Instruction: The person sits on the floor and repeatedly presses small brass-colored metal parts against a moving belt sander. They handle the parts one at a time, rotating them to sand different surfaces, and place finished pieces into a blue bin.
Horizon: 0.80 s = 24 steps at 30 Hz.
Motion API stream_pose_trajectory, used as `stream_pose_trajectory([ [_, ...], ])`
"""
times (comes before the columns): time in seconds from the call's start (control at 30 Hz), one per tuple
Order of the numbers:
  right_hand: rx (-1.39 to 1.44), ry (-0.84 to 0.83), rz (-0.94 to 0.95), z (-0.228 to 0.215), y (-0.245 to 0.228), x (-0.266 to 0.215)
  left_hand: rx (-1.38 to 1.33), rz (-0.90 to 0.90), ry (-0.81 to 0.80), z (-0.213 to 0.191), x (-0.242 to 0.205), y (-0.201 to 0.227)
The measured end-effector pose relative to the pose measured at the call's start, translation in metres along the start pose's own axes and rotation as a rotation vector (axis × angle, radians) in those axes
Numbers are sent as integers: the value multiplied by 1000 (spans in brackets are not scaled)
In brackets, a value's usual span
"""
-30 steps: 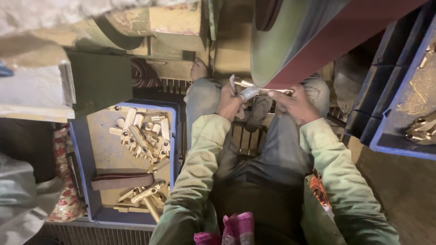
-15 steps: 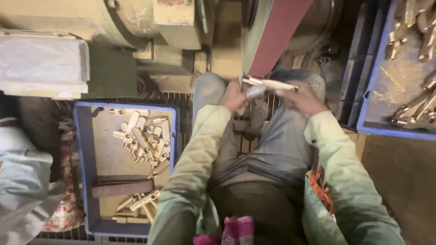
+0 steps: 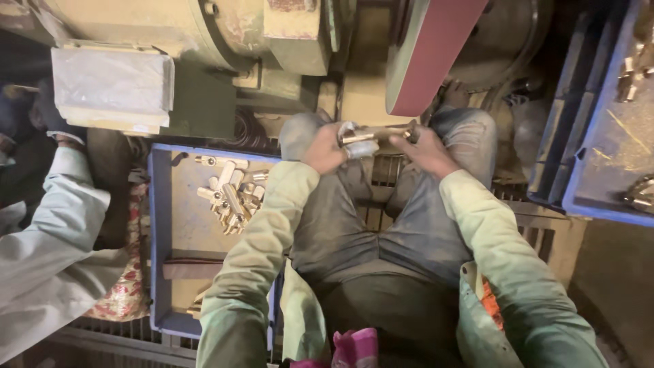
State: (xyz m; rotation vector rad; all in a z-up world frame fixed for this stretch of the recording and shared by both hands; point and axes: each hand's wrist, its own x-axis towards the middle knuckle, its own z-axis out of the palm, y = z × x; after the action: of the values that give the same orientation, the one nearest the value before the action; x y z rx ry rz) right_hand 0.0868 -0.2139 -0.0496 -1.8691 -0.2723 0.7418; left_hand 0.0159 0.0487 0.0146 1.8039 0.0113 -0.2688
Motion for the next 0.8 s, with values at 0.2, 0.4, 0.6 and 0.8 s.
stream_pose_trajectory([
  [0.2, 224, -24, 58, 11, -11, 21, -300, -266, 26, 0, 19, 6],
  [0.4, 252, 55, 271, 10, -8, 24, -310, -424, 50, 8, 28, 3],
  [0.6, 262, 101, 117, -1, 6, 20, -318, -431, 18, 22, 36, -4],
  [0.8, 343, 114, 122, -14, 11, 10, -317, -333, -31, 37, 52, -10],
])
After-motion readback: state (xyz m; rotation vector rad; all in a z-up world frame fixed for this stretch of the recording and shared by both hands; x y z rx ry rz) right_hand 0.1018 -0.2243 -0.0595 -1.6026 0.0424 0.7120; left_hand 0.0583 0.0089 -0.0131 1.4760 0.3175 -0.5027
